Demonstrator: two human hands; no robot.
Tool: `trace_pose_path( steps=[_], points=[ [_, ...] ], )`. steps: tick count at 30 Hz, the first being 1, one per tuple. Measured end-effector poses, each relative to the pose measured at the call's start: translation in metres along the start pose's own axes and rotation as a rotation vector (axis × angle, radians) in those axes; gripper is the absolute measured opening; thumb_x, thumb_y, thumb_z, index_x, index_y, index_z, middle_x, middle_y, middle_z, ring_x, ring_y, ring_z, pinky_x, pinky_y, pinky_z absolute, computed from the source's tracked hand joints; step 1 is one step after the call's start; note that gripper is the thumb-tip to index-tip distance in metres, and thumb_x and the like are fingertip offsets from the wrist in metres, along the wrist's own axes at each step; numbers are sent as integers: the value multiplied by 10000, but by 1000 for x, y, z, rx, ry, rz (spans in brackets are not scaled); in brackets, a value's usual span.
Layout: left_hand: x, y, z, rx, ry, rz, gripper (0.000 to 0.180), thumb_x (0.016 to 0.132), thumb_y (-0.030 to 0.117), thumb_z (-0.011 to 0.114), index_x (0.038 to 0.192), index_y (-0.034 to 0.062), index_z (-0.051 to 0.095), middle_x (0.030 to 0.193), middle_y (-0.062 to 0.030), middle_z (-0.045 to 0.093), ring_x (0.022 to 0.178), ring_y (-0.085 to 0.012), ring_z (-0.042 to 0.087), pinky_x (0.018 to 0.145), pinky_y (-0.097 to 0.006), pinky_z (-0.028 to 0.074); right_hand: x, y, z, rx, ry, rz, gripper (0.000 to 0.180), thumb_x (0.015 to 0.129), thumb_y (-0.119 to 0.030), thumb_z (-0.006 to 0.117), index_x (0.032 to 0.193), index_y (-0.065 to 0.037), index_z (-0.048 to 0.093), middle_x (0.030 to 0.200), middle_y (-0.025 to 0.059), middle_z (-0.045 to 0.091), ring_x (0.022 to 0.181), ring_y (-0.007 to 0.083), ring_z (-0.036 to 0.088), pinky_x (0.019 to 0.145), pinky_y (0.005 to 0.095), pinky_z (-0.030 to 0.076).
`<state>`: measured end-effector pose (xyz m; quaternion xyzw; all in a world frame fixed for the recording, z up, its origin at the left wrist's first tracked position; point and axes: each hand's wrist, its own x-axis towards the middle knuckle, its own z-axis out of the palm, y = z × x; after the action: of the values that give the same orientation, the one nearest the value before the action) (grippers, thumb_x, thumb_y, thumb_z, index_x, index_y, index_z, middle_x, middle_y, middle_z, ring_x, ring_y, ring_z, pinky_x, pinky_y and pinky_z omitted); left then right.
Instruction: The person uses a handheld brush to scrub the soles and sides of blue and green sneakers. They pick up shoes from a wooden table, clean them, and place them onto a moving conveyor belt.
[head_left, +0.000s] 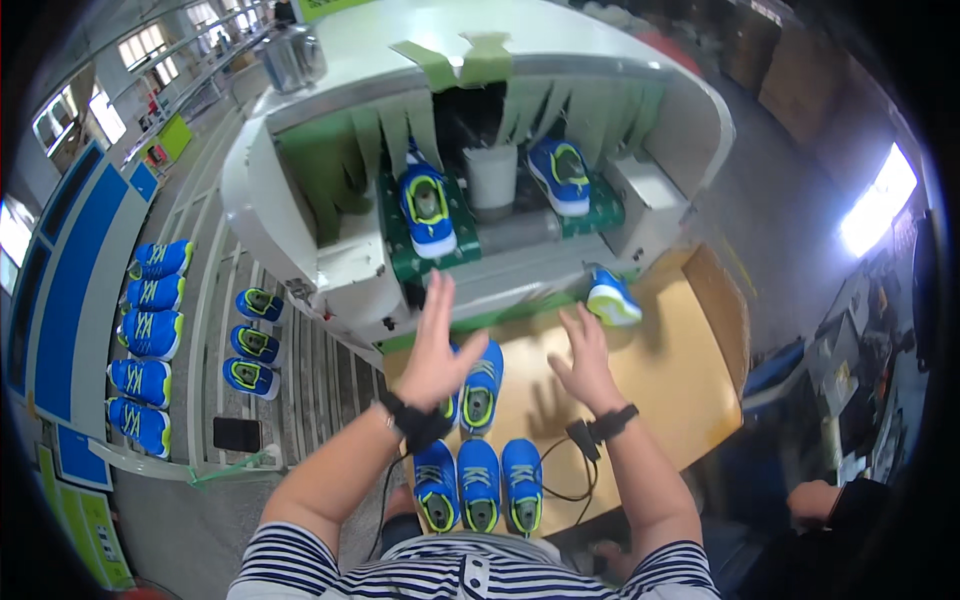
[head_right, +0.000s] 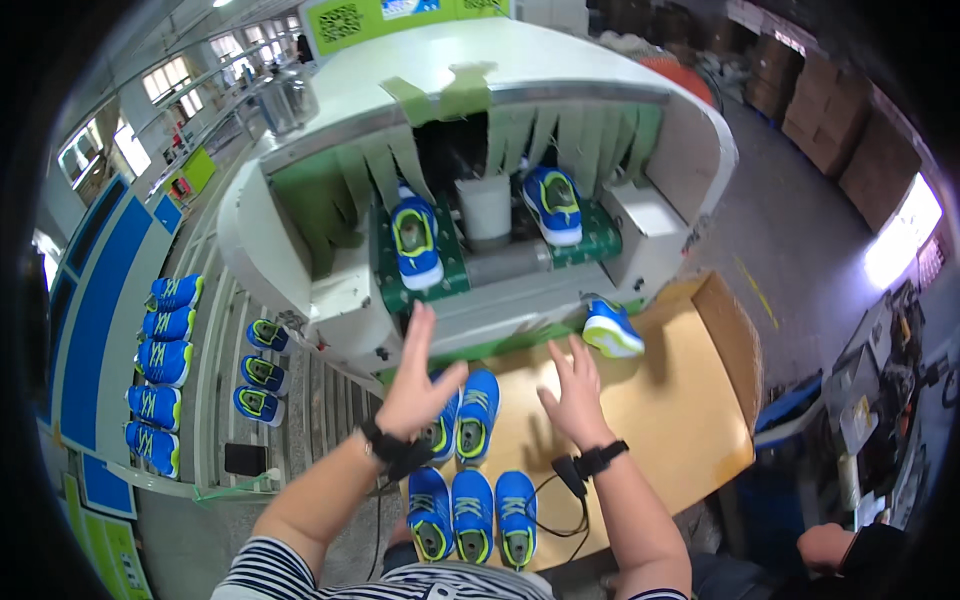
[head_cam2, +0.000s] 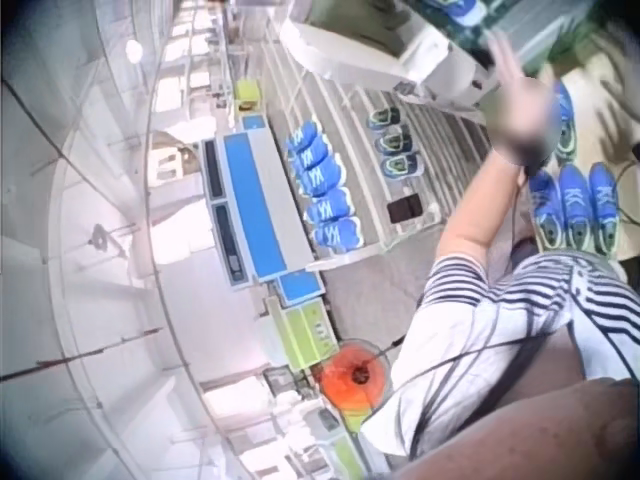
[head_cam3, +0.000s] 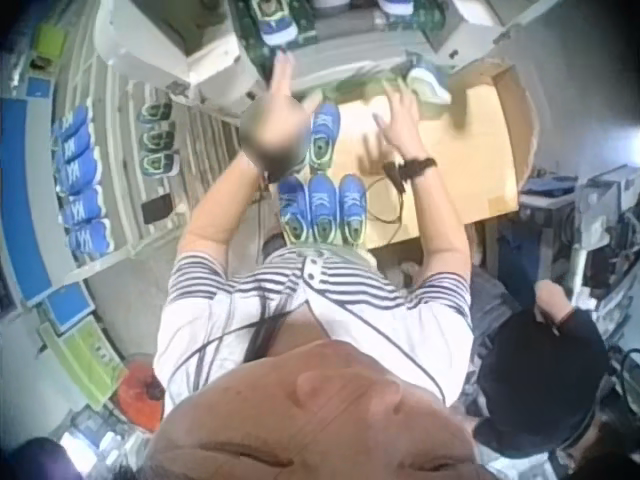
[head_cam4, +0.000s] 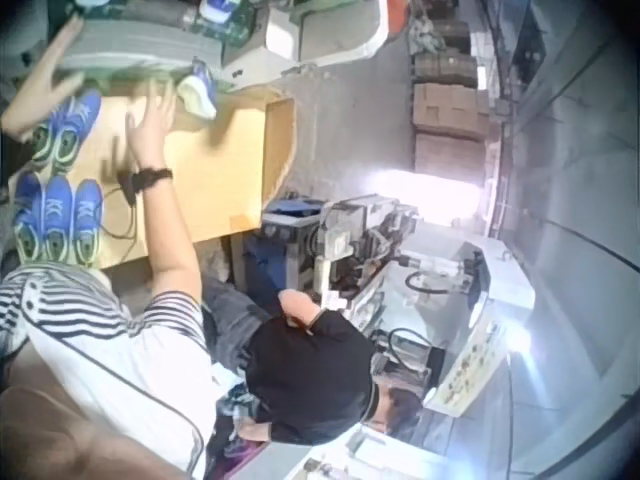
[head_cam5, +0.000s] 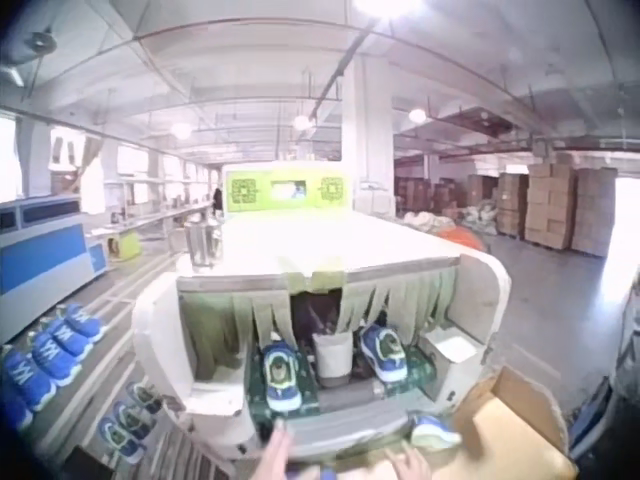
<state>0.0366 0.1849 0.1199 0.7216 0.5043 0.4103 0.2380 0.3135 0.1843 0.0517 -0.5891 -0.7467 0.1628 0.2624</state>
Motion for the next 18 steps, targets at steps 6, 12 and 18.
trace_pose_path(
  steps=[6,12,18],
  points=[
    [-162,-22,24,567,-688,-304,937,897,566,665,1625,171,227,1687,-223,65,1514,-545,76,1122,-759,161,-123,97,14,-121,-221,372,722,856,-269,751,1459,-16,446,1514,268,411,1412,475,350,1167,509,323],
    [-193,-43,37,526,-641,-329,934,901,568,651,1633,196,206,1703,-173,45,1505,-569,43,1120,-760,162,-42,90,-19,-41,348,231,622,901,-224,724,1407,35,469,1485,278,441,1394,464,385,1151,494,351],
    [-177,-25,16,515,-766,-359,939,895,522,684,1626,164,215,1695,-194,93,1513,-545,88,1166,-700,173,-10,73,59,-251,88,188,1027,786,-330,843,1553,34,264,1600,300,284,1503,443,254,1240,457,226]
  ],
)
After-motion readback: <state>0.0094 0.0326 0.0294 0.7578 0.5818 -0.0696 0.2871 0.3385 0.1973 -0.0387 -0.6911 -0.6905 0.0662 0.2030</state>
